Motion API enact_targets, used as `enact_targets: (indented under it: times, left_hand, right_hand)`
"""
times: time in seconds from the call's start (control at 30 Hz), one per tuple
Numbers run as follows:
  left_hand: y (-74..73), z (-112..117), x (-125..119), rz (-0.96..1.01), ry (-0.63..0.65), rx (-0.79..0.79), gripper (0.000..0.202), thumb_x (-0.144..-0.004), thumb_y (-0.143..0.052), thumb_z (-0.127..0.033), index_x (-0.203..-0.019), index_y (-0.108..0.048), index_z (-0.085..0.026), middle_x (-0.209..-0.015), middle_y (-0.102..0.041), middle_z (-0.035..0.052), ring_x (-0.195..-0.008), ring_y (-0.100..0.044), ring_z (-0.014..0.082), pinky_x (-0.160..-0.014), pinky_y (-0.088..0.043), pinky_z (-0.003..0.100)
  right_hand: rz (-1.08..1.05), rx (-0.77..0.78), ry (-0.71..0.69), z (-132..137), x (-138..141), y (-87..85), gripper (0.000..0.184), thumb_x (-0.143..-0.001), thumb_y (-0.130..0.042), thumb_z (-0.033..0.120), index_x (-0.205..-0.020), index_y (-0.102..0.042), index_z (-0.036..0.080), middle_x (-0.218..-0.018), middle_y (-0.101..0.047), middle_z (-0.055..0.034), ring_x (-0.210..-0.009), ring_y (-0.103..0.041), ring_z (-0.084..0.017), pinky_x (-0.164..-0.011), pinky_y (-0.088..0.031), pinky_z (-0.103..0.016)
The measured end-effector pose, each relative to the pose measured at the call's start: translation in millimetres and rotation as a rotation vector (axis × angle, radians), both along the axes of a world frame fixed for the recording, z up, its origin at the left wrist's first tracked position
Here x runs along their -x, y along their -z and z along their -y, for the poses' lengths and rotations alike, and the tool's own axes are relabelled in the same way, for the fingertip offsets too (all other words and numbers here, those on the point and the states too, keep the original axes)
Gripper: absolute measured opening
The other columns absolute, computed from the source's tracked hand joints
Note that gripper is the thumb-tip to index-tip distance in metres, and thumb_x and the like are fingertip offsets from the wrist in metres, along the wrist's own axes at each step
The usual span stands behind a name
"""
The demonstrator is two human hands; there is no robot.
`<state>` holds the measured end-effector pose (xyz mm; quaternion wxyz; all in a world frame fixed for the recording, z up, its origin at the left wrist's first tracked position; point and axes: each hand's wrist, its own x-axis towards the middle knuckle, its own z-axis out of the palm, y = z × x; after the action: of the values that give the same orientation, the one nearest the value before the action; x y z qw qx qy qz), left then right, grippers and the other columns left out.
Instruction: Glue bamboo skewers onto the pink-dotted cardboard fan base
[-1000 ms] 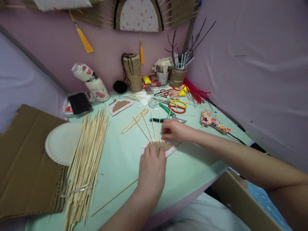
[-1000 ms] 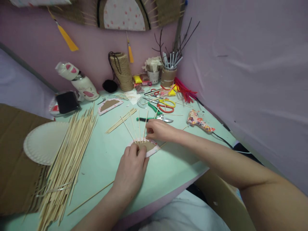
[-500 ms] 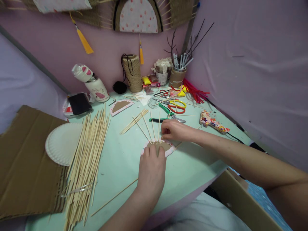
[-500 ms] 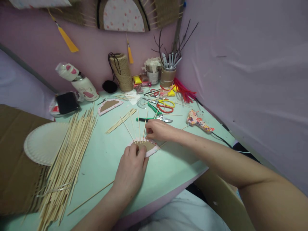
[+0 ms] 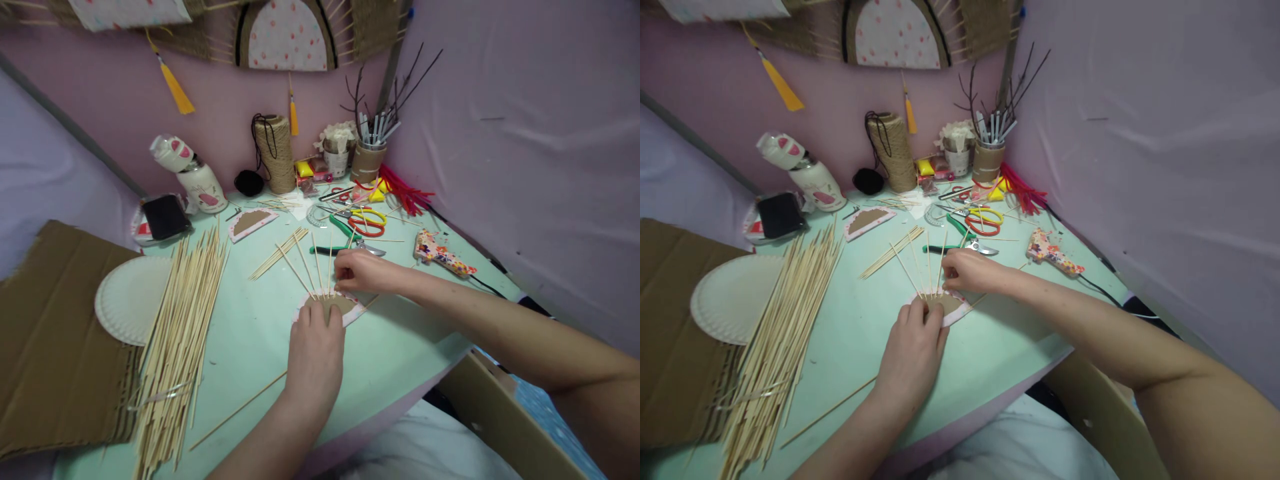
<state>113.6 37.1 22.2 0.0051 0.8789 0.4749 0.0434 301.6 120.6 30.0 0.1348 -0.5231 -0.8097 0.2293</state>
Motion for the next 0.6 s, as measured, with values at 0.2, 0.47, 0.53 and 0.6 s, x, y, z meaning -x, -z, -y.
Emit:
enact_targets:
  times: [0.2,0.47,0.53,0.6]
  left_hand:
    - [1.6,-0.5,0.1,0.018,-0.003,-0.001,0.010,-0.092,-0.053,-0.018,-0.096,-0.063,-0.018,-0.096,-0.055,0.0098,-0.090,-0.052,0.0269,-0.071,-0.050,0.039]
    - [1.2,-0.6,-0.6,0.015,-0.010,0.003,0.011,-0.092,-0.054,-0.018,-0.097,-0.064,-0.018,-0.099,-0.056,0.0104,-0.092,-0.052,0.0266,-0.072,-0.051,0.038]
    - [1.1,-0.8,-0.7,0.011,-0.009,0.005,0.011,-0.092,-0.054,-0.019,-0.097,-0.064,-0.018,-0.098,-0.056,0.0105,-0.092,-0.052,0.0267,-0.072,-0.051,0.038]
    - [1.3,-1.1,-0.6,0.010,-0.010,0.006,0.011,-0.092,-0.054,-0.018,-0.096,-0.064,-0.018,-0.098,-0.056,0.0106,-0.091,-0.052,0.0268,-0.071,-0.050,0.038]
  right_hand:
    - [0.005,0.002,-0.001,-0.3,0.3,-0.5,0.015,-0.072,-0.074,0.018,-0.068,-0.060,0.016,-0.071,-0.054,0.0011,-0.063,-0.048,-0.011,-0.060,-0.030,-0.023]
    - [0.002,-0.007,-0.017,-0.9,-0.7,0.5,0.014,-0.073,-0.073,0.018,-0.068,-0.060,0.016,-0.071,-0.054,0.0013,-0.065,-0.047,-0.011,-0.060,-0.030,-0.023]
    - [0.001,-0.008,-0.019,-1.2,-0.5,0.6,0.014,-0.073,-0.073,0.019,-0.069,-0.060,0.016,-0.071,-0.054,0.0010,-0.066,-0.047,-0.011,-0.060,-0.031,-0.023]
    - [0.004,-0.007,-0.022,-1.3,-0.4,0.6,0.014,-0.073,-0.073,0.019,-0.069,-0.061,0.016,-0.072,-0.055,0.0007,-0.067,-0.048,-0.012,-0.061,-0.031,-0.023]
